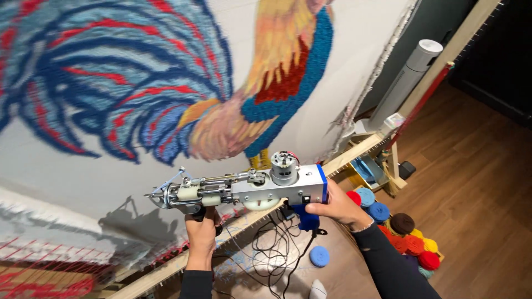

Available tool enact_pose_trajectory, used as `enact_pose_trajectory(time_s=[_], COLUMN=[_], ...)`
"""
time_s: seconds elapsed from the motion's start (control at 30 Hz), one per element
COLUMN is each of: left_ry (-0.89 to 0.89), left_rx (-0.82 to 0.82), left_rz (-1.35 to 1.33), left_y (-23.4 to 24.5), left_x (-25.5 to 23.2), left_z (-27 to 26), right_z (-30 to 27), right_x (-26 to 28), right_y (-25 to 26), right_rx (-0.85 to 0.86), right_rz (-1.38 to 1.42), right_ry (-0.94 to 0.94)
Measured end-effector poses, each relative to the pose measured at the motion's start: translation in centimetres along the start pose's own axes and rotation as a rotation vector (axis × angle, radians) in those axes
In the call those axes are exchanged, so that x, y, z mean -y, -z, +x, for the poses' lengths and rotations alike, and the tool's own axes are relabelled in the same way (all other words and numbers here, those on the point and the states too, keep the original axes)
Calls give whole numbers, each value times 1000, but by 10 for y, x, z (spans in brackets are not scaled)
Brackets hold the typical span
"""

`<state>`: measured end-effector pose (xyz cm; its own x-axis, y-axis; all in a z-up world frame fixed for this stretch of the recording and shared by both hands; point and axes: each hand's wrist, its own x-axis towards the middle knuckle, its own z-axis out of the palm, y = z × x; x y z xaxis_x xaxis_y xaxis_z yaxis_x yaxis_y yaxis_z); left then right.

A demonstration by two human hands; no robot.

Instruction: The person uses an electric tufting gun to punch blue yarn into a stretched canvas, filling in the tail feathers of a rooster design on a wooden tufting frame. They guide the gun along the fabric, occasionally steady the canvas with the other hand, trim loose yarn, and reach toward a basket of yarn cones.

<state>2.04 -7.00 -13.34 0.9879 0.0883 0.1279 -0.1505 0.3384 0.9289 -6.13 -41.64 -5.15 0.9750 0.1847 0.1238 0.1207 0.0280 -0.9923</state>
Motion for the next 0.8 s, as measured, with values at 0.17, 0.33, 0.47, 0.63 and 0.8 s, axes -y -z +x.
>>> enact_pose_trajectory(time_s=[0.17, 0.33, 0.47, 0.63, 0.8], left_ry=[43, 54, -42, -79, -33], left_rx=[-40, -140, -215, -302, -381], left_rz=[-8, -1, 130, 282, 348], left_y=[-49, -108, -116, -130, -110], left_x=[41, 49, 66, 51, 72], left_z=[4, -9, -15, -26, -38], right_z=[4, 7, 6, 39, 93], right_x=[-45, -86, -131, -242, -335], right_y=[106, 212, 276, 312, 291], right_rx=[35, -280, -460, -340, -94], right_rz=[447, 401, 173, 25, -770], right_ry=[-39, -287, -541, -532, -363])
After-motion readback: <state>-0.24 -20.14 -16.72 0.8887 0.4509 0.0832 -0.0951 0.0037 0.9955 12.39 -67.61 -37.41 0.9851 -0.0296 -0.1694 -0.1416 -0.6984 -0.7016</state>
